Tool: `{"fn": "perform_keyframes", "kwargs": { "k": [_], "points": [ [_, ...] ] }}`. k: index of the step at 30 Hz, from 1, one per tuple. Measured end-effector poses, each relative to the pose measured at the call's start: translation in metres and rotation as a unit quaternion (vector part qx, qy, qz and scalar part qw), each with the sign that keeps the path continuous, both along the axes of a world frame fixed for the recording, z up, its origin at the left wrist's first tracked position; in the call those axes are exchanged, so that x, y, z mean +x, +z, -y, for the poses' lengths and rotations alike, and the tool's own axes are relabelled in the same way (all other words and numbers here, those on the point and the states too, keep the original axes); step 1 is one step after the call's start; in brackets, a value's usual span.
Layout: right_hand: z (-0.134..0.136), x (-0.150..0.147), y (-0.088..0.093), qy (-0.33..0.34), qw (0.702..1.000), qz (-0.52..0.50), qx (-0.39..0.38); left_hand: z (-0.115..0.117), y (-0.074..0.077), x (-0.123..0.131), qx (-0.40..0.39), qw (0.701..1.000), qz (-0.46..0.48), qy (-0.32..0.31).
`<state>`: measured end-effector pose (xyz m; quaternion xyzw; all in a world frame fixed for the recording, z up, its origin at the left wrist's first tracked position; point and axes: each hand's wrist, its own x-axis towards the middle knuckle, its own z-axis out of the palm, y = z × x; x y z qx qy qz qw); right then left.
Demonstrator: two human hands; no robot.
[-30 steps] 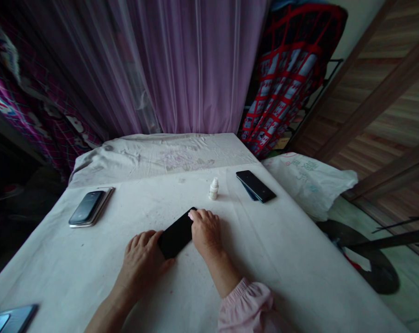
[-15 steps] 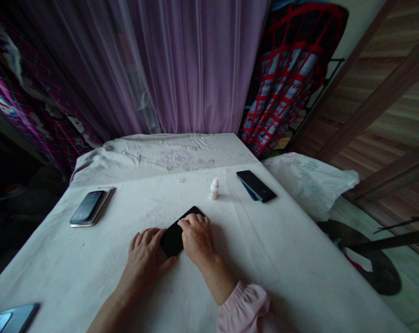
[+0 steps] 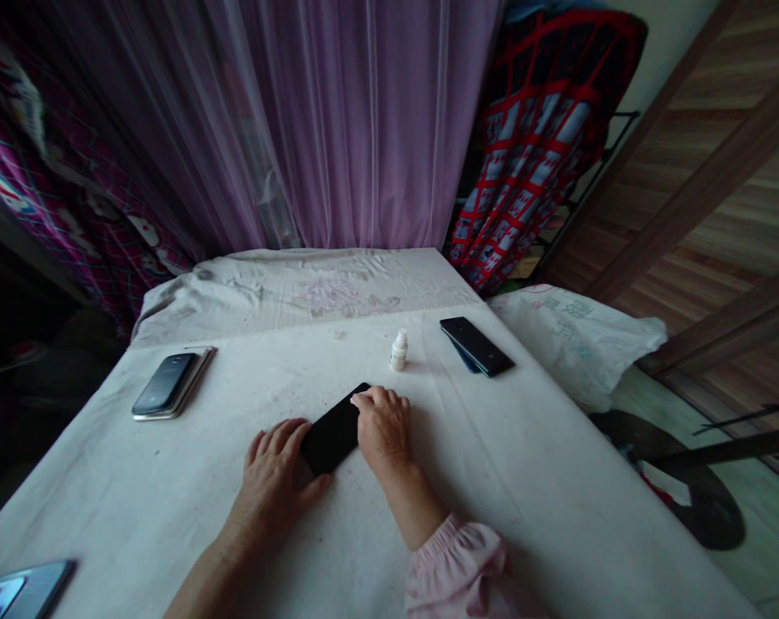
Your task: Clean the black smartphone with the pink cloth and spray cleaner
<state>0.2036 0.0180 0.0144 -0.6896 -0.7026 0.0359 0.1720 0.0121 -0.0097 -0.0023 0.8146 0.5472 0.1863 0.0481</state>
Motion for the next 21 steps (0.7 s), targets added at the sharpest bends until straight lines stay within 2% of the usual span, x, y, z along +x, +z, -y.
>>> {"fn": "perform_keyframes", "kwargs": {
  "k": [7, 16, 21],
  "points": [
    [-0.001, 0.002, -0.002, -0.008, 1.0, 0.009, 0.008, 0.0, 0.001, 0.0, -0.004, 1.0, 0.004, -0.007],
    [0.01, -0.023, 0.0, 0.08, 0.997, -0.007, 0.011, 0.0, 0.004, 0.001, -0.004, 1.0, 0.006, -0.003],
    [0.014, -0.026, 0.0, 0.106, 0.994, -0.014, 0.015, 0.0, 0.004, 0.001, -0.011, 1.0, 0.005, -0.007]
  ]
}}
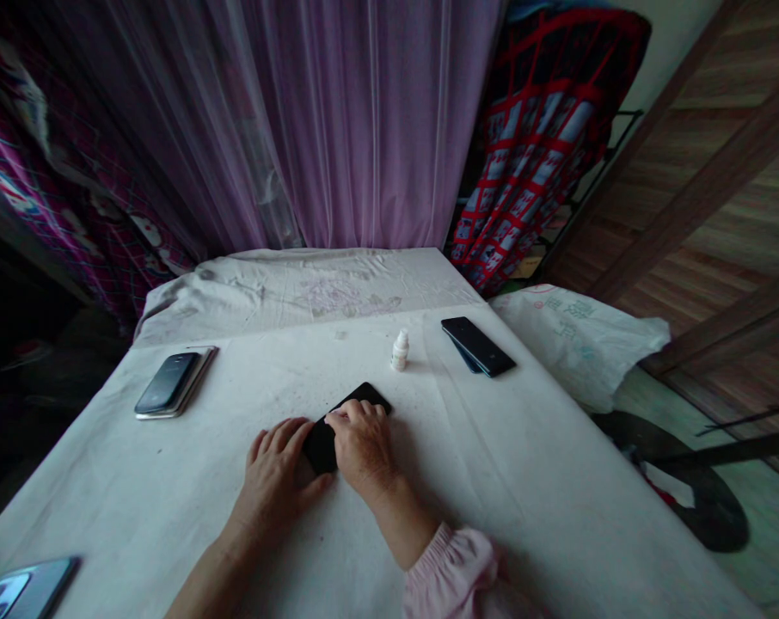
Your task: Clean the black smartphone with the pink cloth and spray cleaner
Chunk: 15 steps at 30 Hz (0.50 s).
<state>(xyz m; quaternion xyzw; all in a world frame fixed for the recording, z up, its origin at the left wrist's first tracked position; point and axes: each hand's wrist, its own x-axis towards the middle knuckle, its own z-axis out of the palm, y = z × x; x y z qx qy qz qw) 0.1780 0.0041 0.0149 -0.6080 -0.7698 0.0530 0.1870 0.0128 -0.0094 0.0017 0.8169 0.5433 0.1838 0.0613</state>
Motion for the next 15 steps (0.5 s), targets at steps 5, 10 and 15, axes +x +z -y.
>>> {"fn": "perform_keyframes", "kwargs": {
  "k": [5, 10, 15],
  "points": [
    [-0.005, 0.009, 0.002, -0.025, 1.0, -0.012, -0.002, 0.0, -0.003, -0.001, 0.008, 1.0, -0.001, 0.004],
    [-0.012, 0.022, 0.001, -0.075, 0.997, 0.002, -0.005, 0.0, -0.004, -0.001, 0.009, 1.0, -0.001, 0.001],
    [-0.015, 0.03, 0.0, -0.101, 0.995, 0.012, -0.007, -0.001, -0.003, -0.001, 0.005, 1.0, 0.0, 0.002]
  ]
}}
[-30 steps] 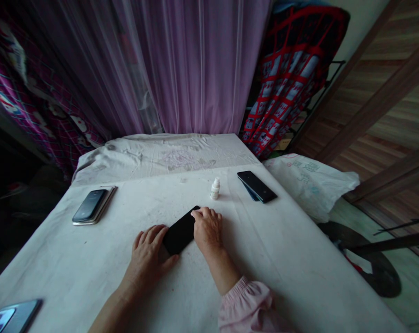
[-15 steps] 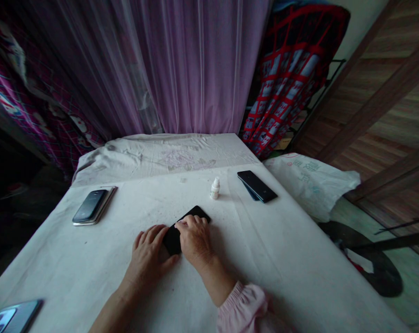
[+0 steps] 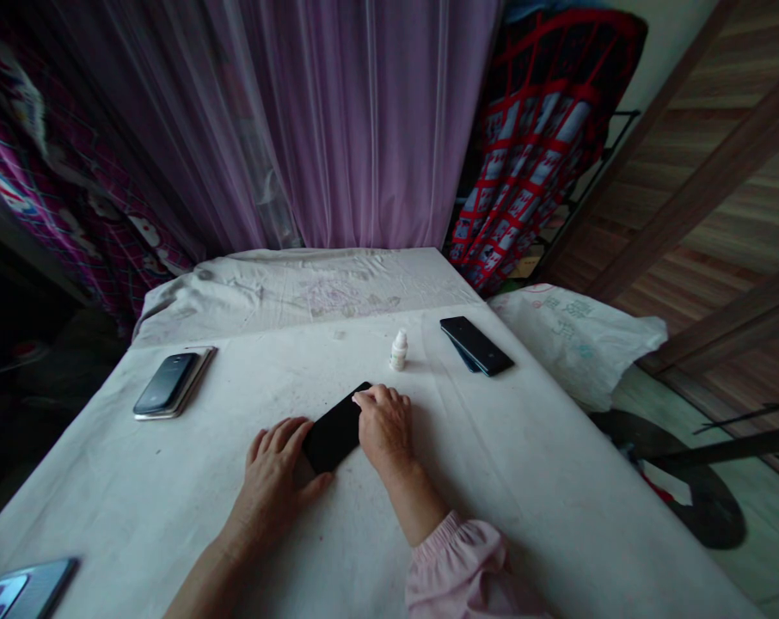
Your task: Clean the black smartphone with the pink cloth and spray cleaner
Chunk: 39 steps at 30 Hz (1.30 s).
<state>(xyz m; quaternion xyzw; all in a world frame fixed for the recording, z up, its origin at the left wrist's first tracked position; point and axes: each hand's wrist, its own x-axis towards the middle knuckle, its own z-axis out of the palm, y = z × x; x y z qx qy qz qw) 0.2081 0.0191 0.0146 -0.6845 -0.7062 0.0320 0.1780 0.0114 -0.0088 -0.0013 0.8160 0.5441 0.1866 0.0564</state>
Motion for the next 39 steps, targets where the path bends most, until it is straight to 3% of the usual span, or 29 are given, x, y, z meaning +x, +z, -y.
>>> {"fn": "perform_keyframes", "kwargs": {
  "k": [12, 22, 30, 39],
  "points": [
    [0.016, -0.026, 0.003, 0.114, 0.993, -0.015, 0.01, 0.0, -0.001, 0.001, 0.0, 1.0, 0.005, -0.01],
    [0.003, 0.006, -0.002, -0.001, 1.0, -0.007, 0.019, -0.001, -0.003, -0.001, 0.007, 1.0, 0.003, -0.018],
    [0.005, 0.004, -0.003, 0.004, 0.999, -0.021, 0.027, -0.001, -0.009, -0.002, 0.025, 0.999, 0.002, -0.034],
    [0.005, 0.005, -0.009, 0.009, 0.999, -0.035, 0.04, 0.0, -0.013, 0.001, 0.035, 0.999, 0.007, -0.011]
  ]
}}
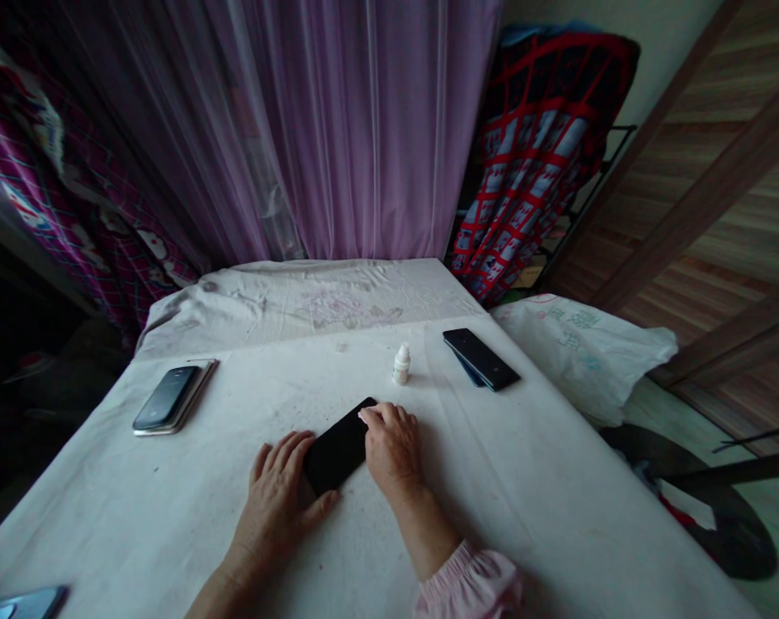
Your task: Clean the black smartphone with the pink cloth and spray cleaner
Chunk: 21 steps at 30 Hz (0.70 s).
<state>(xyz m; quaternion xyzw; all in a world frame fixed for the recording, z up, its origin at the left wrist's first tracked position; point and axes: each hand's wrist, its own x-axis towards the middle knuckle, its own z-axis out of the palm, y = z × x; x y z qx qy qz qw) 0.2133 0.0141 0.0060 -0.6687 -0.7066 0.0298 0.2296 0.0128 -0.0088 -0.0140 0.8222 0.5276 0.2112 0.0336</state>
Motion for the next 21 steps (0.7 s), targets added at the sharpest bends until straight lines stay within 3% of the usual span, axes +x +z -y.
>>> {"fn": "perform_keyframes", "kwargs": {
  "k": [21],
  "points": [
    [-0.001, 0.001, -0.018, 0.022, 0.992, -0.077, 0.094, 0.002, -0.006, -0.007, 0.04, 0.999, -0.002, -0.013]
  ]
}}
